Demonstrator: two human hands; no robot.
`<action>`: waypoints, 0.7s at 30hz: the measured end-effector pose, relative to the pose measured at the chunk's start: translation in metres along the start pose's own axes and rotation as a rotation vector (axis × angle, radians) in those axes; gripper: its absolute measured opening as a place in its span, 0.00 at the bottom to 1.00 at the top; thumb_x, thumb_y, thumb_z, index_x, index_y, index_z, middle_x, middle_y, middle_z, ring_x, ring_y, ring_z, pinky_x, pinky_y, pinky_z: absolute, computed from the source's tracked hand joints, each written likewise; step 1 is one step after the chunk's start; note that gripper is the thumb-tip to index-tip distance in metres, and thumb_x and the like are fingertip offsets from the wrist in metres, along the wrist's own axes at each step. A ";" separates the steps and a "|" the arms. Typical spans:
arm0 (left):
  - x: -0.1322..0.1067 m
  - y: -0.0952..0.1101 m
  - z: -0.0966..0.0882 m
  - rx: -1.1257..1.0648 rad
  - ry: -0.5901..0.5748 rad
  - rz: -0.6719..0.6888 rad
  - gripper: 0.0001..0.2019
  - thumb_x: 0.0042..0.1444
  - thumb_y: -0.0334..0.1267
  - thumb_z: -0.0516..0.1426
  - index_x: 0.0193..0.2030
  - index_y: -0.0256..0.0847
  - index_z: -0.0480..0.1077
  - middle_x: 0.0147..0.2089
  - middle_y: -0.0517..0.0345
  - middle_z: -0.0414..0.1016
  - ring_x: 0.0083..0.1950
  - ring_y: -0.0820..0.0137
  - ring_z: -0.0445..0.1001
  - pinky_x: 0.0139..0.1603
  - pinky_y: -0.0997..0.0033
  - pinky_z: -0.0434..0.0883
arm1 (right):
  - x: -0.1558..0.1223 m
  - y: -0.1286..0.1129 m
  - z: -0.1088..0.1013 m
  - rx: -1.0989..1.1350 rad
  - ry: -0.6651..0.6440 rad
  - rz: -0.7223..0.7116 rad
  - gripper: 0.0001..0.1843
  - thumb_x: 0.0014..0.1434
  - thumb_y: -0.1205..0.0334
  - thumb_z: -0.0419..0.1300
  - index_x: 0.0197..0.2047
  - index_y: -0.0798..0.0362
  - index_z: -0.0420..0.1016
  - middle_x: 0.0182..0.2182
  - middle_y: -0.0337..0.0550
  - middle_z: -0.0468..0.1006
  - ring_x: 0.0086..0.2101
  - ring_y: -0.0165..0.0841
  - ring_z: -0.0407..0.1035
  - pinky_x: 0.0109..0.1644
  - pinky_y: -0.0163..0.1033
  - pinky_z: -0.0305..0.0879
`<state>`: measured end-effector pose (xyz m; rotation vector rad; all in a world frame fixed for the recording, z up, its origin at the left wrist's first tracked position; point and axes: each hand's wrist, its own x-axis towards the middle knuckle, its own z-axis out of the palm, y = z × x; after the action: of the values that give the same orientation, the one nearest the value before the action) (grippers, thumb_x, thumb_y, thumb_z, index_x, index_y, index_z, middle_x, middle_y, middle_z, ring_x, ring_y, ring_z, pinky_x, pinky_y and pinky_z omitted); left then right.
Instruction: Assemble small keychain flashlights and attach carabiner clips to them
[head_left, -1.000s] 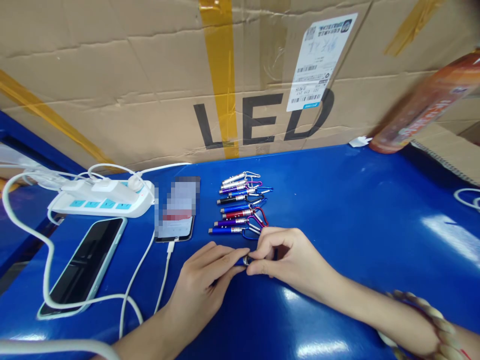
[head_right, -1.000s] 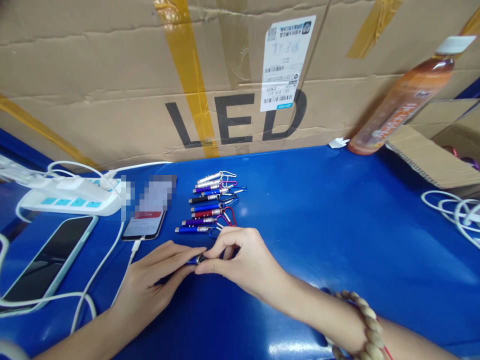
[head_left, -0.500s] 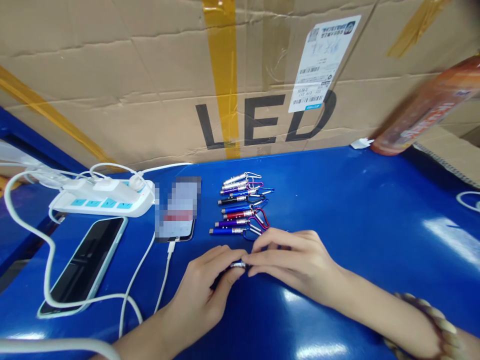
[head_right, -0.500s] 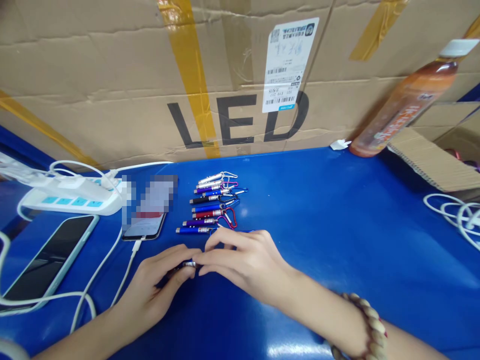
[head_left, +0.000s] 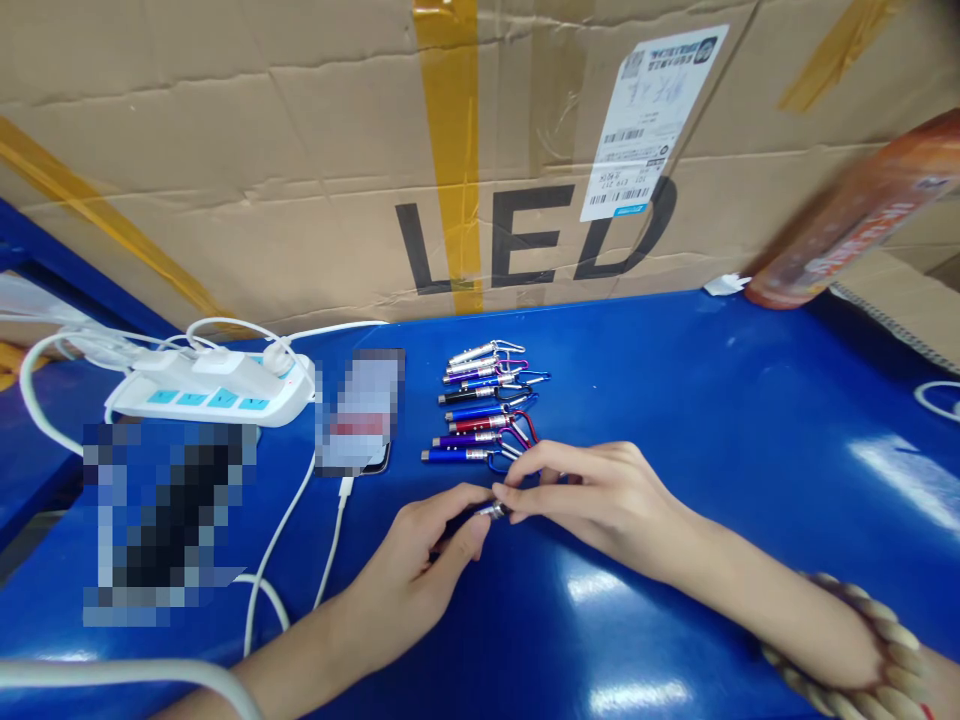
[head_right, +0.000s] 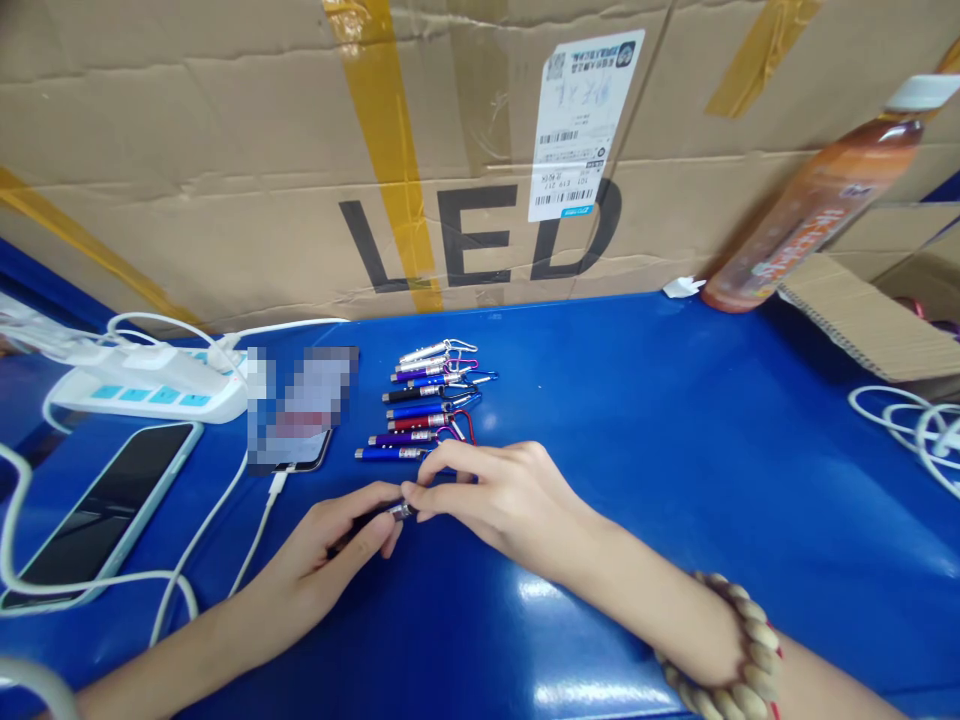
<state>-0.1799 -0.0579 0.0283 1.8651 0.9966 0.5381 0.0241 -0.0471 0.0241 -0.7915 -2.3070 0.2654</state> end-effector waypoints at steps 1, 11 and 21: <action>0.000 -0.001 0.000 0.009 -0.006 0.006 0.12 0.63 0.36 0.46 0.32 0.38 0.65 0.25 0.65 0.63 0.25 0.76 0.61 0.27 0.79 0.60 | 0.000 0.001 0.000 0.015 0.001 0.012 0.10 0.61 0.68 0.55 0.36 0.51 0.78 0.35 0.37 0.77 0.22 0.20 0.67 0.22 0.28 0.57; -0.002 -0.001 -0.001 -0.020 -0.120 -0.039 0.12 0.63 0.38 0.44 0.33 0.39 0.64 0.26 0.63 0.63 0.27 0.74 0.62 0.29 0.76 0.59 | -0.002 0.002 0.002 0.140 0.015 -0.044 0.08 0.60 0.68 0.57 0.31 0.53 0.76 0.33 0.37 0.77 0.23 0.19 0.68 0.26 0.26 0.61; -0.004 -0.002 -0.001 -0.010 -0.044 0.012 0.10 0.63 0.35 0.45 0.36 0.38 0.66 0.28 0.62 0.66 0.28 0.74 0.63 0.31 0.76 0.60 | -0.003 0.002 0.004 0.105 0.024 -0.020 0.06 0.60 0.67 0.57 0.34 0.52 0.76 0.33 0.36 0.77 0.24 0.20 0.70 0.26 0.26 0.62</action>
<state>-0.1834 -0.0603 0.0274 1.8672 0.9532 0.5059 0.0240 -0.0472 0.0193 -0.7154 -2.2569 0.3629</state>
